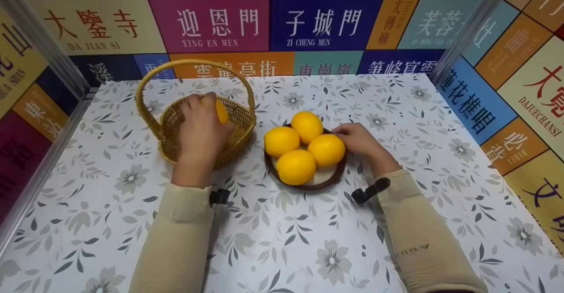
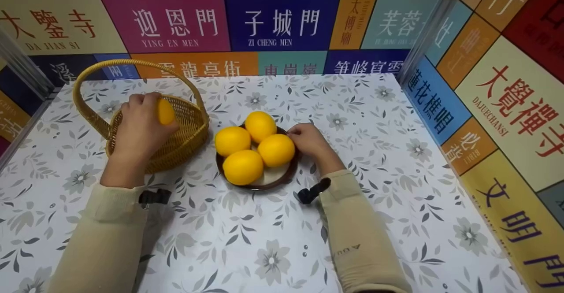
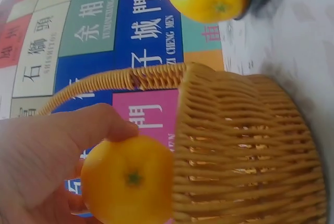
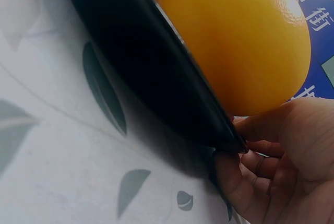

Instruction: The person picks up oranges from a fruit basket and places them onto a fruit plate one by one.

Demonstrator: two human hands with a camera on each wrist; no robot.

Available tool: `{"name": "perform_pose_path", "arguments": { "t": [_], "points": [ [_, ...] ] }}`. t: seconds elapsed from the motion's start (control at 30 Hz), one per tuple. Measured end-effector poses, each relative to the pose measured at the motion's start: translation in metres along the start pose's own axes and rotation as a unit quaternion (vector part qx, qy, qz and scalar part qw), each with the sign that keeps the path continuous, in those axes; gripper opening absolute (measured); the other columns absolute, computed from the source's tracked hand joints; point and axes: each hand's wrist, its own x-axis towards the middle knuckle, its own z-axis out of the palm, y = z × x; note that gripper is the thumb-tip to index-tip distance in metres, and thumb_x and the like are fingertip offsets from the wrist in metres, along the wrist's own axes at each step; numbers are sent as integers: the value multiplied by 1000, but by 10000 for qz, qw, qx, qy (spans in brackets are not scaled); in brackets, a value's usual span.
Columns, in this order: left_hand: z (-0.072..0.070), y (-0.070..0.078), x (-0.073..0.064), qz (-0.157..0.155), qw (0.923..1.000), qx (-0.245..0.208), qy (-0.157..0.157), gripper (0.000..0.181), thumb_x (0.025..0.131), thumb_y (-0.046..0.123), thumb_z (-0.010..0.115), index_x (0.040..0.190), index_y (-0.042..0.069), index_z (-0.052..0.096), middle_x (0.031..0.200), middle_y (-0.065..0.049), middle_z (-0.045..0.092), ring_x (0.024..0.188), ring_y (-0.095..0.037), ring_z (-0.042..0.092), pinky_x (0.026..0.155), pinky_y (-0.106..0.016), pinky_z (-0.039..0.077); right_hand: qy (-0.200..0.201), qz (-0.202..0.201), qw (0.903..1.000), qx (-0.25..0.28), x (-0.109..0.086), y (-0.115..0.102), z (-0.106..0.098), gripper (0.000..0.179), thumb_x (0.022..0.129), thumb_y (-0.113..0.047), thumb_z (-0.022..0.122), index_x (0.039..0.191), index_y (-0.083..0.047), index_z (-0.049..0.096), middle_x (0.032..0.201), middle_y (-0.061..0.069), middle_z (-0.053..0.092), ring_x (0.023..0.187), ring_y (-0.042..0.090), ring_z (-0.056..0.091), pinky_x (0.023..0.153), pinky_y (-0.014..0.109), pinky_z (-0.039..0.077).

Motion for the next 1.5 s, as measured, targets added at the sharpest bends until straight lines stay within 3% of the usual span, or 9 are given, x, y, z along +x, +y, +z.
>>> {"name": "perform_pose_path", "arguments": {
  "t": [0.3,0.57,0.83,1.13,1.33,1.5],
  "points": [
    [-6,16,-9,203,9996,-180,88,68,86,28,77,145,7,50,144,-26,47,132,-43,45,91,-59,58,-1,12,10000,-3,-1,-1,1,31,104,-20,57,125,-2,71,128,16,67,111,24,57,93,29,46],
    [-9,30,-16,388,9986,-360,6,72,86,33,77,148,10,49,145,-23,46,133,-41,42,101,-55,54,-21,72,9999,74,-1,-2,0,30,104,-18,56,126,-2,70,132,16,67,116,25,56,98,30,45],
    [-8,43,-24,687,9965,-474,27,69,86,29,77,146,12,50,145,-21,46,131,-40,44,94,-52,58,-66,58,9996,252,0,0,1,30,103,-17,57,126,-2,70,132,16,65,120,27,55,103,33,44],
    [3,61,-29,1124,9922,-513,191,67,86,27,77,145,11,51,145,-20,46,131,-40,45,94,-50,59,-38,45,9999,121,0,-1,-2,29,104,-19,56,125,-4,70,131,15,66,118,27,56,100,34,45],
    [15,78,-35,1394,9887,-546,50,68,86,30,75,148,14,49,150,-20,45,135,-39,45,97,-52,57,-15,172,9996,221,0,0,-2,29,104,-20,57,124,-5,71,132,14,66,121,27,56,108,38,43],
    [24,91,-38,1596,9859,-493,-66,68,87,31,73,148,14,49,150,-20,44,136,-39,45,98,-49,57,-36,177,9996,203,0,0,-1,28,104,-20,57,124,-5,71,131,14,67,119,27,56,105,37,44]
  ]
}}
